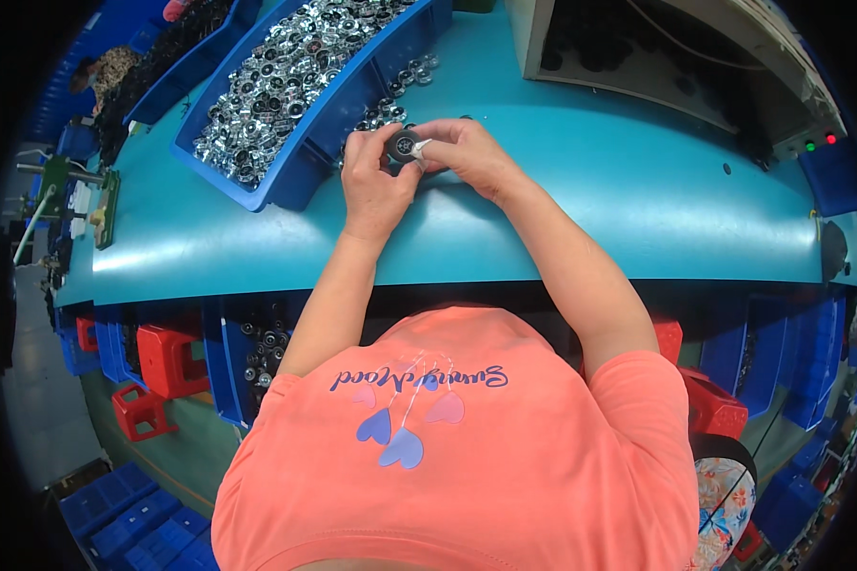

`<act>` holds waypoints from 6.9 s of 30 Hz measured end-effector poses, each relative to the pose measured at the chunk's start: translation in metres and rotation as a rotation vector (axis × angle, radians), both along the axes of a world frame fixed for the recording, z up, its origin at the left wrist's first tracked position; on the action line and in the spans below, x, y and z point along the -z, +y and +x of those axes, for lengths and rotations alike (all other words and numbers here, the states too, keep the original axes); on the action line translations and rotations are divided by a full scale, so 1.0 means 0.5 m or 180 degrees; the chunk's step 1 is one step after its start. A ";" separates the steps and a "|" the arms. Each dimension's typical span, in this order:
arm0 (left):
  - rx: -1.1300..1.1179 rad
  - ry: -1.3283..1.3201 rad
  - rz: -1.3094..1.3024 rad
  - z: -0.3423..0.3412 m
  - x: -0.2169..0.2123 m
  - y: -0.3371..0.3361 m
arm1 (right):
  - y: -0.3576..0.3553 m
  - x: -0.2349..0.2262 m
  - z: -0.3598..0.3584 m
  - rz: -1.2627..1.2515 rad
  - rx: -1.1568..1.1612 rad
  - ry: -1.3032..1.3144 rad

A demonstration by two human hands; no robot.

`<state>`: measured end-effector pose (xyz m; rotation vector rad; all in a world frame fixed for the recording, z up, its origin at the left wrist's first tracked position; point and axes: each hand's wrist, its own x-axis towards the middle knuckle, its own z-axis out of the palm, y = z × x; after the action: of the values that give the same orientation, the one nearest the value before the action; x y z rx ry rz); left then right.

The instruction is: Assembling small plastic and metal components at a factory workbench.

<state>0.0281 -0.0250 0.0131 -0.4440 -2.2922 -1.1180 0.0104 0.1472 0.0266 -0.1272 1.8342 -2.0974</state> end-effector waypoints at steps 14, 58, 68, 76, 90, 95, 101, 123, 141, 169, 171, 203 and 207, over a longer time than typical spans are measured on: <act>0.0342 -0.0395 0.0401 0.014 -0.018 0.009 | 0.016 0.021 -0.015 -0.0282 -0.0047 -0.0280; 0.0048 -0.2054 -0.0542 0.336 -0.090 -0.326 | 0.536 0.079 -0.199 0.3866 0.2604 0.1425; 0.2051 -0.2657 0.2022 0.068 -0.085 0.037 | 0.142 -0.084 0.083 0.1842 0.0827 0.2856; 0.3089 -0.2981 0.3992 0.012 -0.013 -0.004 | 0.085 -0.046 0.028 0.1161 0.0606 0.1451; 0.3413 -0.2995 0.4326 0.013 -0.003 -0.025 | -0.031 0.057 -0.051 0.3274 0.0164 0.2882; 0.3424 -0.3014 0.4386 0.010 0.003 -0.026 | -0.028 0.069 -0.047 0.2853 0.0414 0.3192; 0.3567 -0.3007 0.4691 0.008 0.007 -0.026 | -0.009 0.042 -0.040 0.2183 0.0661 0.2716; 0.2529 -0.3061 0.5218 -0.007 0.034 -0.044 | 0.026 -0.002 0.013 -0.1420 0.0390 -0.0460; 0.2359 -0.3022 0.4944 -0.009 0.037 -0.037 | 0.021 -0.005 0.019 -0.1139 0.0432 0.0164; 0.1621 -0.2332 0.3649 0.012 0.009 0.002 | -0.010 -0.016 0.046 0.1036 0.0990 0.2397; 0.1543 -0.2238 0.3425 0.015 0.007 0.009 | -0.009 -0.012 0.046 0.1083 0.1023 0.2346; 0.0972 -0.1749 0.2575 0.025 -0.008 0.003 | -0.018 0.010 0.055 0.0598 0.0605 0.1373; 0.1198 -0.2037 0.2619 0.036 -0.035 -0.011 | -0.017 -0.002 0.049 0.0115 0.0309 0.0502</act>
<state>0.0462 -0.0306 0.0306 -0.1919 -1.9801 -2.5251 0.0349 0.1385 0.0277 -0.2035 2.0055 -2.1737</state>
